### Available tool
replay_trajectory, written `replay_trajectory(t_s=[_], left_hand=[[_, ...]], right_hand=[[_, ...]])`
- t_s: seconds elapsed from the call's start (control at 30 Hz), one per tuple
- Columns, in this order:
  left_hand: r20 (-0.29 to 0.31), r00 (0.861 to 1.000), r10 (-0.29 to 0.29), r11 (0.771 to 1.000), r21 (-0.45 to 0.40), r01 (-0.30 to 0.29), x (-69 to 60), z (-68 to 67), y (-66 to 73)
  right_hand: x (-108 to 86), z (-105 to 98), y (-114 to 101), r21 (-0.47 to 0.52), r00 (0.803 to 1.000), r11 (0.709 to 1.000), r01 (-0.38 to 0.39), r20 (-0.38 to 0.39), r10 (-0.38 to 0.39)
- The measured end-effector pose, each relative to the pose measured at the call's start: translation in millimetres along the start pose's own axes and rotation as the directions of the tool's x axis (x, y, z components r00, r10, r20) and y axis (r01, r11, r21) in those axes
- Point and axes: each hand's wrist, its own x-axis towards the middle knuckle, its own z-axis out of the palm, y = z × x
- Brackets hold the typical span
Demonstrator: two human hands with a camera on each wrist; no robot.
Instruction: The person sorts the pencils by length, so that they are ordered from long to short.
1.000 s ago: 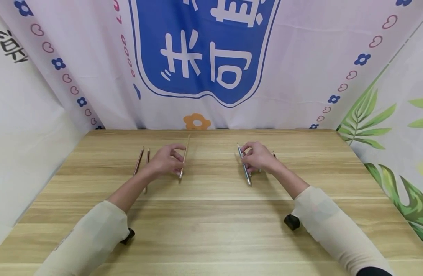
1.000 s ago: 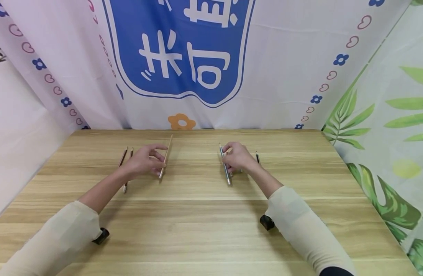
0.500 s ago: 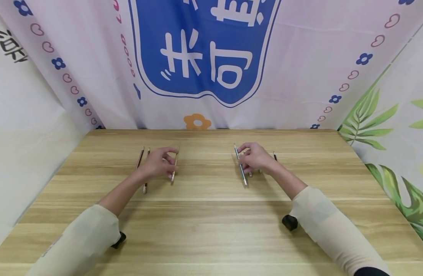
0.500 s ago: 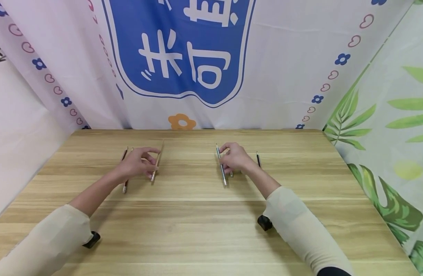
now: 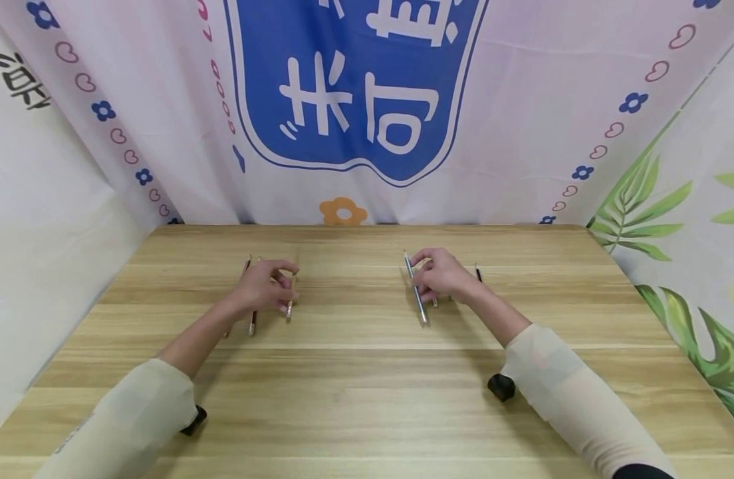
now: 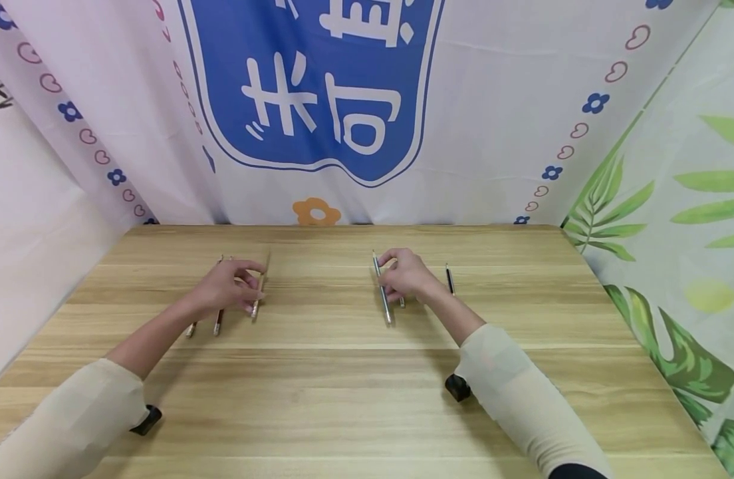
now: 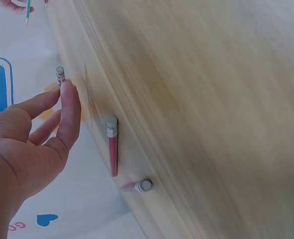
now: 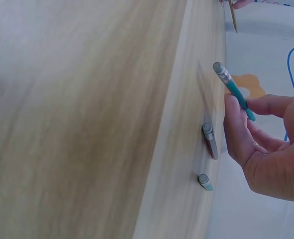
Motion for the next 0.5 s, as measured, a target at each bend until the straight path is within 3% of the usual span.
replay_trajectory(t_s=[0.5], left_hand=[[0.06, 0.998, -0.01, 0.995, 0.103, 0.004, -4.8, -9.9, -5.4]], right_hand=[[1.1, 6.6, -4.2, 0.004, 1.0, 1.0, 0.0, 0.024, 0.0]])
